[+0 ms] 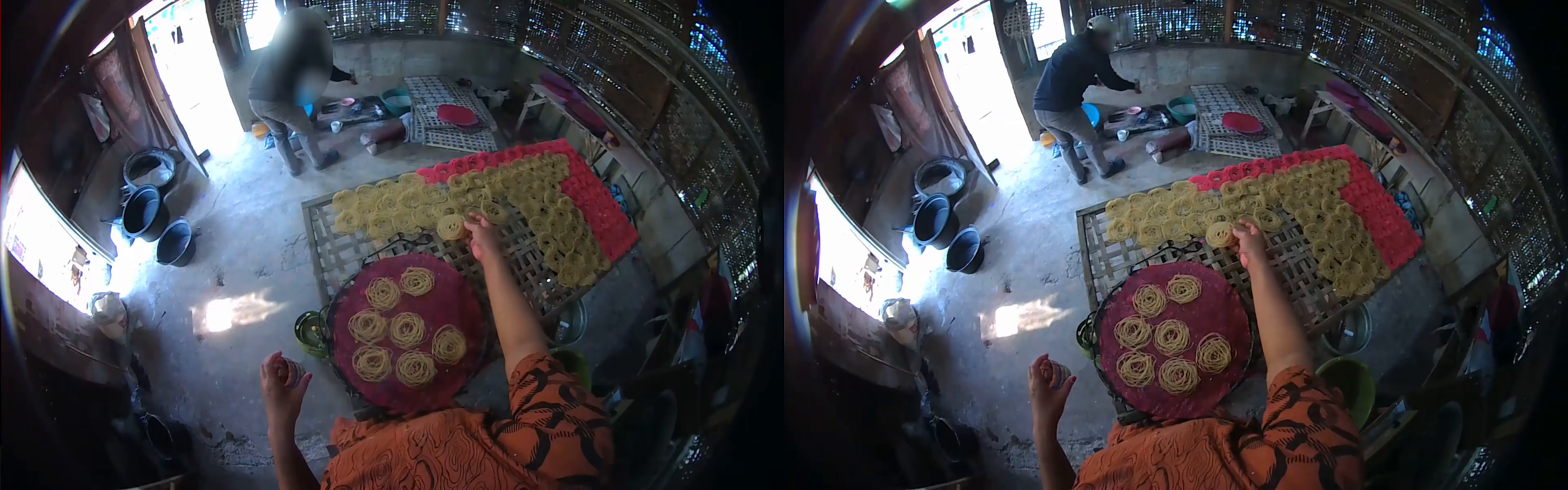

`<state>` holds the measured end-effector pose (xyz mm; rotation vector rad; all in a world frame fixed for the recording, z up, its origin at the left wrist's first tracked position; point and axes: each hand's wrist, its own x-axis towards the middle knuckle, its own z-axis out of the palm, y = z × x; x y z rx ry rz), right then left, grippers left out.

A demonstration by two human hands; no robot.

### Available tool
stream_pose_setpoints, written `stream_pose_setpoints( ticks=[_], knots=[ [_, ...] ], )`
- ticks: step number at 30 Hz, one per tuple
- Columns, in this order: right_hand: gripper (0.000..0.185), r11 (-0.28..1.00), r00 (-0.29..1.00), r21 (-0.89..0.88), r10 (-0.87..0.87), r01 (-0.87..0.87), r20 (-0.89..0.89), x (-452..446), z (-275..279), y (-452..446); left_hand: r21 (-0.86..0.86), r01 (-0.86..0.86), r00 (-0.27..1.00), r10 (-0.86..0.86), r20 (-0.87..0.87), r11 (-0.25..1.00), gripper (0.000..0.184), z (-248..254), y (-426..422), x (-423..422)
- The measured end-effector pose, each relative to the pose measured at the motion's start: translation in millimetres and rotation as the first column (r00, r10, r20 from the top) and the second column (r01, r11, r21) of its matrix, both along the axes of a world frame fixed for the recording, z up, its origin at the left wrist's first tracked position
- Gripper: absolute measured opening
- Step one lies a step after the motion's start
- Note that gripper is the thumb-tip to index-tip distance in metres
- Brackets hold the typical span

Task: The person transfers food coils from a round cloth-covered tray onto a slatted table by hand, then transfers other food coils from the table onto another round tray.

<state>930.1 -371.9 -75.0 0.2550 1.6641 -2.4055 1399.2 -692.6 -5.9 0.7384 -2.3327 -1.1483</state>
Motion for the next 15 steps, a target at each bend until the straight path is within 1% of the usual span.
stream_pose_setpoints(
  ticks=[1, 2, 3, 4, 5, 6, 7, 8, 9, 11, 12, 13, 14, 15],
  knots=[
    [0.030, 1.000, 1.000, -0.006, 0.009, -0.009, 0.008, -5, -11, -3, -0.022, 0.000, 1.000, 0.000, 0.020, 1.000, 0.071, 3, 4, 0],
    [0.030, 0.888, 0.971, 0.454, 0.045, 0.069, -0.235, -10, -21, -6, -0.045, 0.002, 0.999, 0.000, 0.039, 0.999, 0.071, 7, 7, 0],
    [0.030, 0.581, 0.886, 0.776, 0.190, 0.245, -0.423, -13, -31, -8, -0.049, -0.007, 0.999, 0.009, 0.044, 0.999, 0.071, 11, 11, -1],
    [0.026, 0.369, 0.776, 0.800, 0.254, 0.474, -0.577, 5, -18, -16, -0.037, 0.000, 0.999, 0.001, 0.038, 0.999, 0.070, 16, 15, -4],
    [0.026, 0.374, 0.777, 0.802, 0.262, 0.465, -0.573, 24, -3, -24, -0.021, 0.008, 0.999, -0.007, 0.032, 1.000, 0.069, 19, 19, -6],
    [0.026, 0.510, 0.618, 0.751, 0.445, 0.420, -0.648, 43, 12, -31, -0.020, 0.001, 0.999, 0.000, 0.038, 1.000, 0.069, 22, 25, -11],
    [0.026, 0.627, 0.410, 0.702, 0.574, 0.337, -0.709, 63, 23, -36, 0.027, 0.039, 0.999, -0.040, 0.036, 0.999, 0.068, 24, 30, -17],
    [0.024, 0.526, 0.459, 0.848, 0.738, 0.068, -0.494, 85, 32, -44, 0.071, 0.077, 0.996, -0.079, 0.029, 0.994, 0.068, 24, 36, -20],
    [0.023, 0.370, 0.431, 0.907, 0.865, -0.203, -0.256, 106, 39, -50, 0.069, 0.073, 0.997, -0.075, 0.026, 0.995, 0.068, 19, 42, -24],
    [0.028, 0.281, 0.358, 0.943, 0.911, -0.178, -0.203, 135, 46, -58, 0.193, 0.165, 0.986, -0.157, -0.059, 0.967, 0.066, -1, 48, -37],
    [0.028, 0.287, 0.347, 0.943, 0.913, -0.169, -0.216, 140, 39, -57, 0.239, 0.184, 0.983, -0.176, -0.056, 0.953, 0.065, -10, 50, -40],
    [0.027, 0.294, 0.322, 0.952, 0.913, -0.089, -0.252, 140, 30, -58, 0.224, 0.179, 0.983, -0.168, -0.069, 0.958, 0.065, -14, 53, -41],
    [0.026, 0.304, 0.295, 0.953, 0.911, -0.006, -0.289, 139, 27, -60, 0.245, 0.187, 0.982, -0.172, -0.082, 0.951, 0.064, -16, 55, -43],
    [0.026, 0.318, 0.284, 0.948, 0.908, 0.008, -0.307, 137, 23, -61, 0.265, 0.197, 0.979, -0.178, -0.095, 0.944, 0.064, -16, 56, -43]
  ],
)
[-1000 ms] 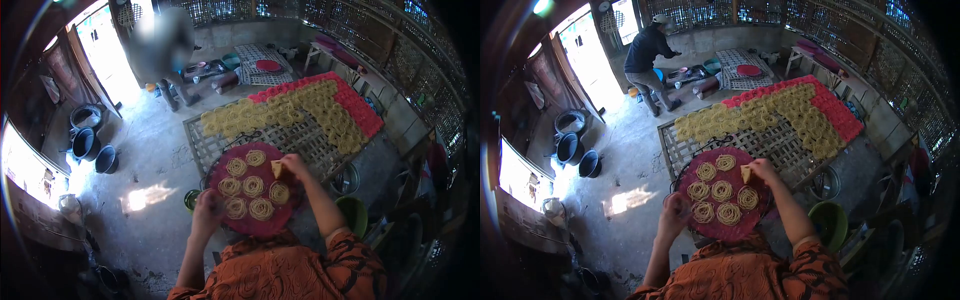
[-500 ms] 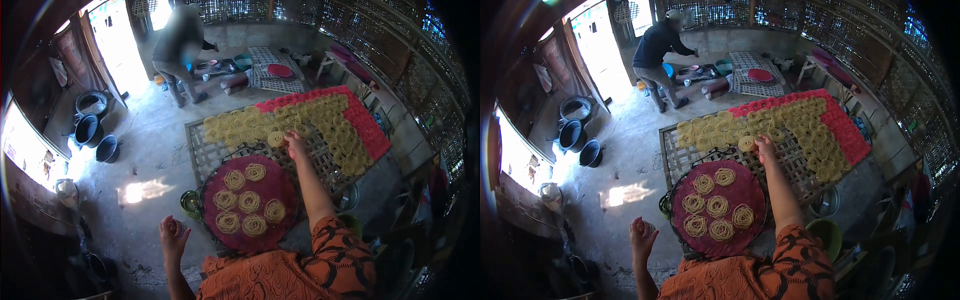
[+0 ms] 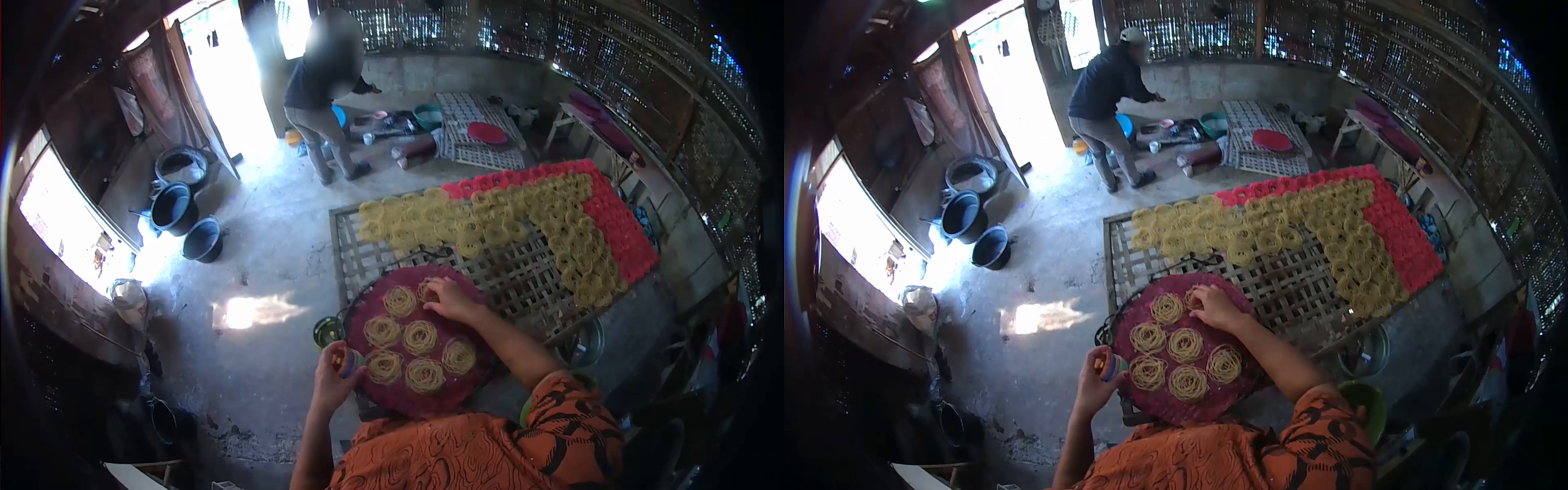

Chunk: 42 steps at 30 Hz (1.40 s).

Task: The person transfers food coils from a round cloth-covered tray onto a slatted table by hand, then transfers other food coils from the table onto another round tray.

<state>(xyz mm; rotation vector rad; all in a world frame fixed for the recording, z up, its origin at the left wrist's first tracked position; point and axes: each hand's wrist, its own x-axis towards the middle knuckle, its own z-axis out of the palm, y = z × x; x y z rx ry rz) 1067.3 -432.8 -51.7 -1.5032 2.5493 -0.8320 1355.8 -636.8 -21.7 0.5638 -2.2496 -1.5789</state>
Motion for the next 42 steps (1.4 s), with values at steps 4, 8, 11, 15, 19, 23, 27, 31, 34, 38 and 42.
stream_pose_setpoints(
  ticks=[4, 8, 11, 15, 19, 23, 27, 31, 34, 38, 42],
  knots=[
    [0.018, 0.999, 0.998, 0.006, -0.046, 0.046, 0.037, 7, -1, 4, -0.032, 0.044, 0.999, -0.043, 0.020, 0.999, 0.064, 11, -1, 1],
    [0.014, 0.992, 0.969, -0.073, -0.115, 0.101, -0.219, 8, 2, 6, -0.237, 0.105, 0.993, -0.089, 0.074, 0.966, 0.063, 24, 4, 1],
    [0.014, 0.875, 0.853, -0.230, -0.304, 0.426, 0.425, -20, 4, 20, -0.132, 0.128, 0.991, -0.124, 0.039, 0.983, 0.062, 16, 2, 0],
    [0.014, 0.445, 0.309, -0.303, 0.060, 0.843, 0.949, -75, 8, 77, -0.153, 0.119, 0.993, -0.119, 0.014, 0.981, 0.062, -3, -3, 1],
    [0.018, 0.334, 0.422, -0.329, -0.260, 0.883, 0.868, -100, 49, 123, -0.047, 0.077, 0.997, -0.078, -0.014, 0.996, 0.063, 20, 1, 3],
    [0.030, 0.304, 0.453, -0.366, -0.300, 0.880, 0.839, -131, 9, 124, -0.151, 0.042, 0.999, -0.037, 0.031, 0.988, 0.064, 36, -4, 0],
    [0.040, 0.459, 0.351, -0.129, -0.440, 0.879, 0.827, -145, -38, 115, -0.164, 0.032, 0.997, -0.019, 0.077, 0.986, 0.064, 42, -1, -7],
    [0.033, 0.640, 0.587, -0.213, -0.765, 0.738, -0.265, -103, -8, 91, -0.114, 0.047, 0.999, -0.044, 0.030, 0.992, 0.066, 22, -8, -7],
    [0.024, 0.870, 0.923, -0.325, -0.382, 0.371, 0.031, -47, 36, 38, -0.203, 0.115, 0.993, -0.105, 0.062, 0.972, 0.064, 36, -3, -8],
    [0.016, 0.971, 0.990, -0.223, 0.106, -0.084, 0.089, 19, 16, -33, -0.212, 0.275, 0.960, -0.254, 0.121, 0.938, 0.061, 52, 8, -18],
    [0.012, 0.979, 0.968, -0.026, 0.195, -0.201, -0.157, 44, -6, -55, -0.178, 0.274, 0.958, -0.252, 0.139, 0.945, 0.057, 46, 11, -16]
  ],
)
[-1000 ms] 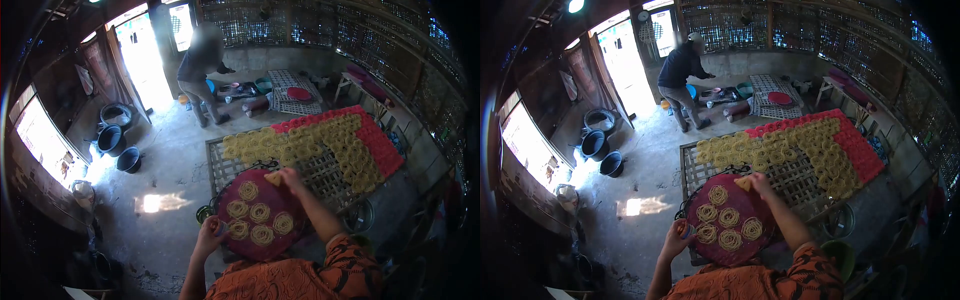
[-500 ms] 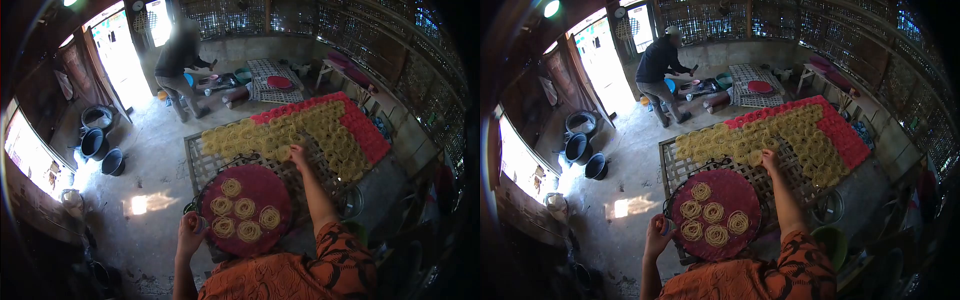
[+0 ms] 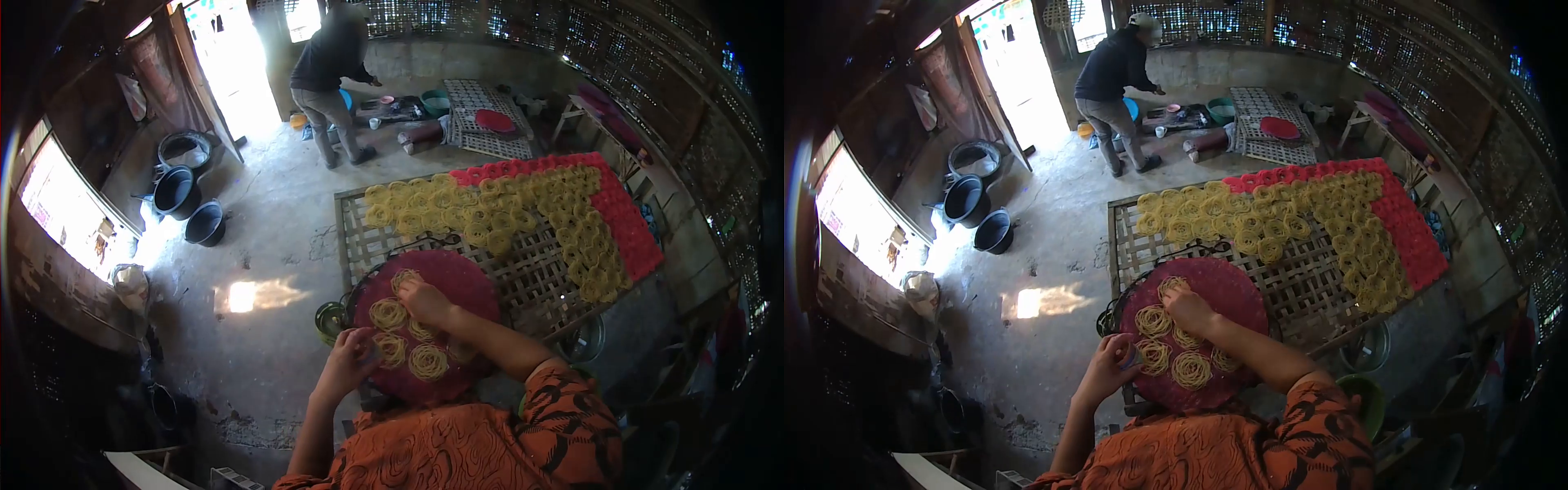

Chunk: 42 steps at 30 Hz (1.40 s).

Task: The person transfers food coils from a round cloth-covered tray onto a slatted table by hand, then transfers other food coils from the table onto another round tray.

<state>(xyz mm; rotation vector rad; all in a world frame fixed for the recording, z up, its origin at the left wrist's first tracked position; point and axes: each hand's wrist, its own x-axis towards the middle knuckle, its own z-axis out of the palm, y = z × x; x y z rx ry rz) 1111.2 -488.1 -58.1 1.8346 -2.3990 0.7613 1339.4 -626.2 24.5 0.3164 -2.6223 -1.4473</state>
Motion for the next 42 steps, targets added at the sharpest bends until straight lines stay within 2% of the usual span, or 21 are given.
stream_pose_setpoints(
  ticks=[2, 6, 7, 8, 10, 12, 14, 15, 17, 20, 22, 24, 26, 28, 29, 30, 32, 35, 37, 40, 42],
  knots=[
    [0.011, 0.987, 0.982, 0.144, -0.050, 0.078, -0.185, 5, -4, -2, -0.017, 0.000, 1.000, 0.000, -0.018, 1.000, 0.057, -7, -1, 1],
    [0.010, 0.997, 0.998, -0.029, -0.066, 0.066, -0.023, -18, 0, -4, -0.062, 0.009, 1.000, -0.010, -0.028, 0.998, 0.055, -13, -1, 2],
    [0.011, 0.964, 0.890, -0.002, -0.246, 0.268, 0.383, -31, 2, -2, -0.072, 0.010, 0.999, -0.013, -0.043, 0.997, 0.054, -14, -2, 2],
    [0.012, 0.896, 0.597, 0.106, -0.371, 0.432, 0.711, -44, 8, 4, -0.070, 0.009, 0.999, -0.012, -0.047, 0.997, 0.054, -14, -3, 2],
    [0.016, 0.791, 0.001, -0.066, 0.082, 0.609, 0.997, -71, 20, 31, -0.059, 0.015, 1.000, -0.014, 0.005, 0.998, 0.055, -12, -4, 2],
    [0.019, 0.670, -0.068, -0.146, 0.283, 0.728, 0.957, -112, 11, 77, -0.064, 0.015, 1.000, -0.014, 0.011, 0.998, 0.057, -14, -4, 2],
    [0.020, 0.498, -0.102, -0.065, 0.299, 0.864, 0.949, -127, 42, 123, -0.065, 0.024, 1.000, -0.024, 0.011, 0.998, 0.058, -16, -5, 2],
    [0.020, 0.482, -0.088, -0.068, 0.295, 0.873, 0.952, -136, 49, 143, -0.093, 0.013, 1.000, -0.013, -0.009, 0.996, 0.059, -18, -7, 3],
    [0.033, 0.354, 0.287, -0.168, -0.317, 0.920, 0.904, -150, 56, 180, -0.084, 0.003, 1.000, -0.003, -0.003, 0.996, 0.058, -17, -8, 2],
    [0.047, 0.292, 0.241, -0.119, -0.426, 0.949, 0.872, -165, 44, 212, -0.102, 0.007, 1.000, -0.006, 0.009, 0.995, 0.057, -10, -7, 0],
    [0.050, 0.284, 0.207, -0.100, -0.378, 0.954, 0.902, -179, 20, 223, -0.116, 0.016, 0.999, -0.013, 0.031, 0.993, 0.057, -6, -6, -1],
    [0.050, 0.330, 0.171, -0.148, -0.042, 0.932, 0.984, -187, -3, 229, -0.112, 0.009, 1.000, -0.007, 0.016, 0.994, 0.058, -10, -8, -1],
    [0.045, 0.315, 0.130, -0.081, -0.138, 0.946, 0.982, -190, -16, 228, -0.126, 0.017, 1.000, -0.016, 0.004, 0.992, 0.058, -13, -9, -2],
    [0.040, 0.372, 0.235, 0.141, -0.791, 0.917, 0.565, -204, -37, 232, -0.140, 0.022, 1.000, -0.023, -0.005, 0.990, 0.058, -13, -10, -1],
    [0.034, 0.294, 0.258, 0.175, -0.945, 0.940, 0.204, -169, 11, 208, -0.135, 0.023, 1.000, -0.023, 0.005, 0.991, 0.058, -11, -9, -1],
    [0.034, 0.303, 0.267, 0.173, -0.942, 0.937, 0.205, -159, 19, 191, -0.127, 0.020, 1.000, -0.019, 0.015, 0.992, 0.058, -10, -8, 0],
    [0.030, 0.600, 0.597, -0.282, -0.795, 0.749, -0.108, -134, 14, 158, -0.110, 0.002, 1.000, -0.002, 0.002, 0.994, 0.058, -13, -8, -2],
    [0.019, 0.875, 0.850, -0.253, -0.272, 0.414, 0.450, -40, 48, 61, -0.091, -0.010, 1.000, 0.012, 0.017, 0.996, 0.059, -10, -9, 1],
    [0.021, 0.985, 0.910, -0.169, 0.061, 0.010, 0.410, -4, 26, 15, -0.089, 0.006, 1.000, -0.005, 0.011, 0.996, 0.059, -8, -9, 1],
    [0.025, 0.996, 0.937, 0.014, -0.087, 0.088, 0.337, 45, 21, -20, -0.093, 0.019, 0.999, -0.014, 0.050, 0.995, 0.059, -7, -9, 1],
    [0.031, 0.952, 0.951, 0.156, -0.285, 0.265, 0.124, 46, 7, -35, -0.114, 0.003, 1.000, -0.004, -0.002, 0.993, 0.058, -17, -10, 3]
  ],
)
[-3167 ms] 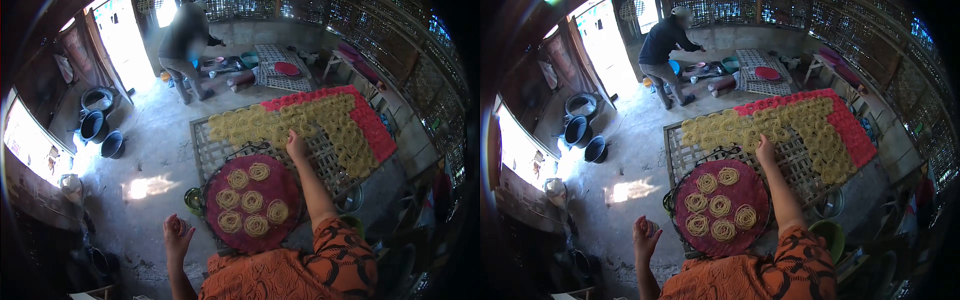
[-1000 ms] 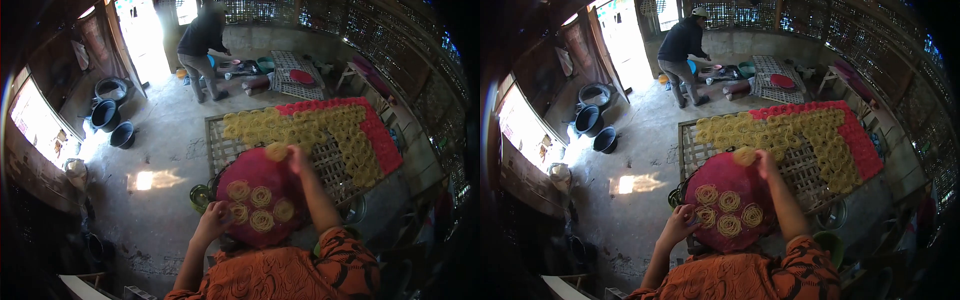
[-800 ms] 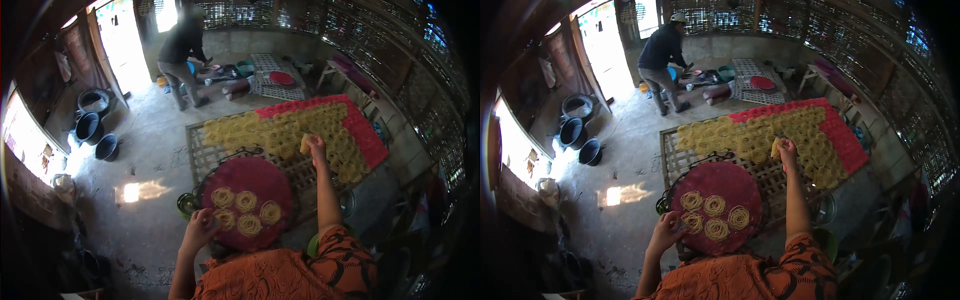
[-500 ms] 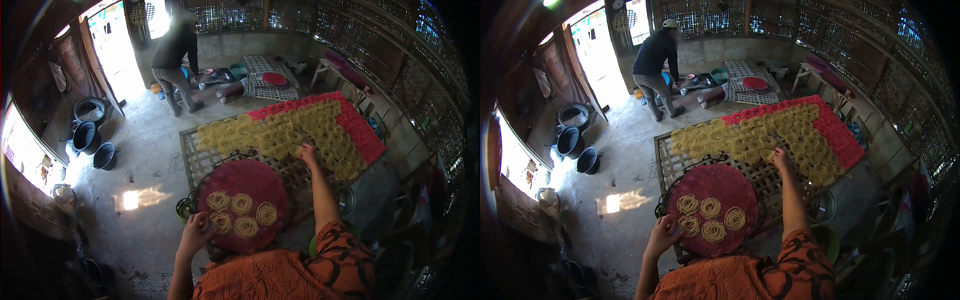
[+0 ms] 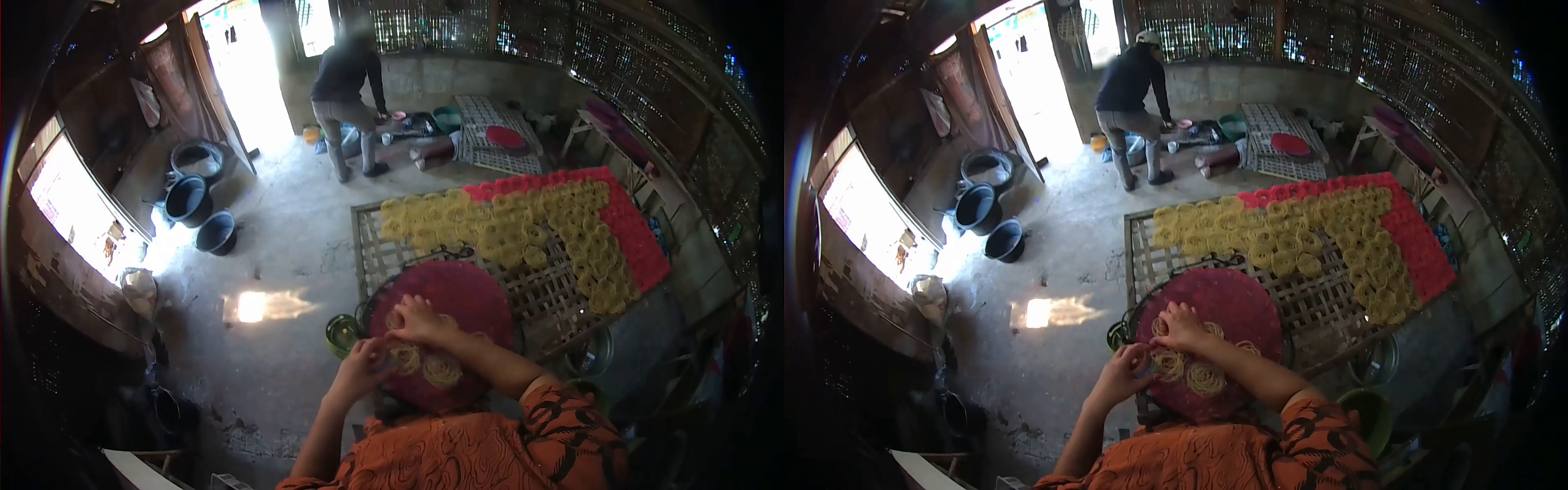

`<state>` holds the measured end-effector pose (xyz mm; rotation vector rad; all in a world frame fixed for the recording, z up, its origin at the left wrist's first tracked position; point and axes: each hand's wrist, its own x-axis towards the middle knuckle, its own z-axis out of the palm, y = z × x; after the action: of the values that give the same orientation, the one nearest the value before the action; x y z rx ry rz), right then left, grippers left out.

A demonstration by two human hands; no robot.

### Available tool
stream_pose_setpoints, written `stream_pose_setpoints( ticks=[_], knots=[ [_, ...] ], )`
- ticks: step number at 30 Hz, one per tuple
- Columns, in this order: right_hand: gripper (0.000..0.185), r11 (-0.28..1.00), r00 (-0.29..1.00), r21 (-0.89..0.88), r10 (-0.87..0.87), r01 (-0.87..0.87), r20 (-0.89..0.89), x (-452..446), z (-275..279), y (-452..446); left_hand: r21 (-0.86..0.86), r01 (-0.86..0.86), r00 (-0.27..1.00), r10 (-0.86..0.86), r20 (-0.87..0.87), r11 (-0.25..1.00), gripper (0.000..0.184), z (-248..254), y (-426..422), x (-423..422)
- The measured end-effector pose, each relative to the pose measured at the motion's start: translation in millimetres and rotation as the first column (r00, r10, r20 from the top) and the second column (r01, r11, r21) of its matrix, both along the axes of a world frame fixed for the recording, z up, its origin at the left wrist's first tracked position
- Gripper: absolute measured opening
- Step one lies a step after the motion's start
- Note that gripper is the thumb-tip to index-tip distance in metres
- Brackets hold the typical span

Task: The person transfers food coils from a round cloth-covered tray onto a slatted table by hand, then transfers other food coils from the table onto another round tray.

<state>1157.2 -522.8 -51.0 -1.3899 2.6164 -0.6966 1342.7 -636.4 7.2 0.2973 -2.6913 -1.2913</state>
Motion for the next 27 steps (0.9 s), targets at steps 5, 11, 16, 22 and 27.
stream_pose_setpoints(
  ticks=[5, 11, 16, 22, 27],
  knots=[
    [0.027, 0.988, 0.980, 0.015, 0.155, -0.154, -0.122, 1, 13, 6, -0.012, 0.027, 0.999, -0.027, 0.024, 1.000, 0.059, -3, 0, 3],
    [0.017, 0.908, 0.748, -0.256, -0.087, 0.331, 0.659, -40, -3, 31, -0.077, 0.074, 0.997, -0.072, 0.037, 0.994, 0.061, -3, 1, 5],
    [0.017, 0.409, 0.360, -0.368, 0.099, 0.835, 0.928, -116, 11, 153, -0.107, 0.069, 0.995, -0.061, 0.075, 0.992, 0.063, -1, 2, 1],
    [0.022, 0.258, 0.497, -0.443, -0.208, 0.859, 0.843, -164, 19, 250, -0.109, 0.066, 0.998, -0.065, 0.017, 0.992, 0.061, -5, -1, 0],
    [0.029, 0.246, 0.335, -0.285, -0.193, 0.926, 0.922, -186, -36, 260, -0.137, 0.089, 0.996, -0.085, 0.037, 0.987, 0.061, 1, -1, -1]
  ],
)
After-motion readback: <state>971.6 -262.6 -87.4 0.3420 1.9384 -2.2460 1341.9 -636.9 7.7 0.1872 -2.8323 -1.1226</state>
